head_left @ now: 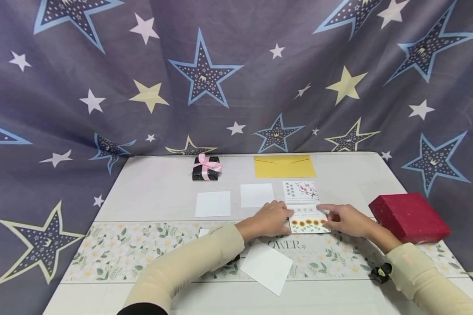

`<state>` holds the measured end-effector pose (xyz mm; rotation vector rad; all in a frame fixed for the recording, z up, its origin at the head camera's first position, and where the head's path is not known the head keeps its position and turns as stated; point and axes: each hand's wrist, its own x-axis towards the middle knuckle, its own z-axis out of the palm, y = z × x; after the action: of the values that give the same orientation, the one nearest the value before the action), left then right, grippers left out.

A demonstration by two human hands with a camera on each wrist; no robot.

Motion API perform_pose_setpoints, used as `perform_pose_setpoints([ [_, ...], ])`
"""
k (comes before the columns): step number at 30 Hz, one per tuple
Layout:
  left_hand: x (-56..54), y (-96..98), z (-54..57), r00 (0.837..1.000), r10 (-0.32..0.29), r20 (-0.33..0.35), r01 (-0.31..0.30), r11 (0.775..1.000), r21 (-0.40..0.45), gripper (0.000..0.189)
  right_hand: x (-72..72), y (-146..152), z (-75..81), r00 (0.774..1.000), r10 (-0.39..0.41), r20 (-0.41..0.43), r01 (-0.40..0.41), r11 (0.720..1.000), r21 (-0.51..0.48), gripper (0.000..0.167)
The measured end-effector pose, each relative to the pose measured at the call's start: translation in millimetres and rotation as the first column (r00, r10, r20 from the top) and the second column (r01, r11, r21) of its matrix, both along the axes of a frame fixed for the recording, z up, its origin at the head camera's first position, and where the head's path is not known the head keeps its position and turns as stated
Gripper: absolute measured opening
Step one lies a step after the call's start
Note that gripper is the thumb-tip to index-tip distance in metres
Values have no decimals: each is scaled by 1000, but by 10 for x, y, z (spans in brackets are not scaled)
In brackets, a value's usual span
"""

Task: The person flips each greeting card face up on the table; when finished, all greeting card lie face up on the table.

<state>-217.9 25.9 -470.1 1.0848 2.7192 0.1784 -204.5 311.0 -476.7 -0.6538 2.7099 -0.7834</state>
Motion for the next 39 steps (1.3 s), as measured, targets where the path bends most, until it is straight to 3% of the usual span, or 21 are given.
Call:
perform_pose_setpoints([
  [12,36,87,63,1000,3,-13,-4,996,-86,63,-10,-2,16,1000,26,10,-26,1000,15,55],
  [23,36,94,79,1000,11,7,-10,994,-104,61,-13,18,25,1000,22,4,-23,997,79,55],
  [31,11,52,111,999,16,34,-14,998,-58,57,-20,13,36,1000,14,13,-15,998,56,54],
  [39,-115,-166,127,993,84,77,-87,996,28,53,-76,-36,64,1000,17,-8,-17,1000,-9,51],
])
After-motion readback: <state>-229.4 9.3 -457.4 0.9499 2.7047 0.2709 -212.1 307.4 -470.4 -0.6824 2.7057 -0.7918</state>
